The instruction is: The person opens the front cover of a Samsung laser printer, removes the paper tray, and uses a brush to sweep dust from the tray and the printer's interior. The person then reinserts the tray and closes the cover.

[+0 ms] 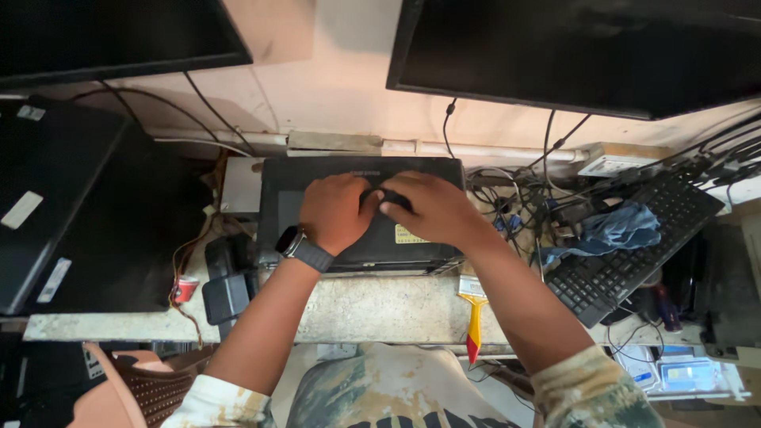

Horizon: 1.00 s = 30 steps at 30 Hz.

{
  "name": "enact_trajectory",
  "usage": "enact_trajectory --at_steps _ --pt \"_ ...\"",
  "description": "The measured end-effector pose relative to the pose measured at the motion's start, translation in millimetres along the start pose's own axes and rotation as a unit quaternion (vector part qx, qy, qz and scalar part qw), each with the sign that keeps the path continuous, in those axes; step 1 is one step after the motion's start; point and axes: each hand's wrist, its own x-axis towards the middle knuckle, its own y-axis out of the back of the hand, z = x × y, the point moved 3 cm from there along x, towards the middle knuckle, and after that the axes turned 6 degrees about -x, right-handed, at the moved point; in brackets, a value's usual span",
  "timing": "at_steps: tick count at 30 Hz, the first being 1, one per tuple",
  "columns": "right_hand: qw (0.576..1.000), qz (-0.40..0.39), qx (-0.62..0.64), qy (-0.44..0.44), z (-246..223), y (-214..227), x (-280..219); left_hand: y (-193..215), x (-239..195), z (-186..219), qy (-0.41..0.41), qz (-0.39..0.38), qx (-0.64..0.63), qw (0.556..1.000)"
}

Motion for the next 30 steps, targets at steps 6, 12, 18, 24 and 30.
enact_trajectory --at_steps 6,12,18,24,30 --pt "0.985 -0.165 0.023 -0.039 25 -20 37 2 12 -3 -0.009 -0.019 -0.017 1.0" --pt "0.976 -0.199 0.072 -0.047 39 -31 50 4 20 -8 -0.005 -0.043 -0.005 0.999" --pt "0.995 -0.071 0.061 -0.028 -4 11 27 49 4 16 -0.037 0.001 -0.046 0.998" --pt "0.999 -0.032 -0.021 -0.026 -78 34 -44 90 -61 49 -0.039 -0.047 -0.073 0.995" --pt "0.997 0.01 0.035 -0.07 -103 33 -67 86 -102 61 -0.135 0.064 -0.013 0.989"
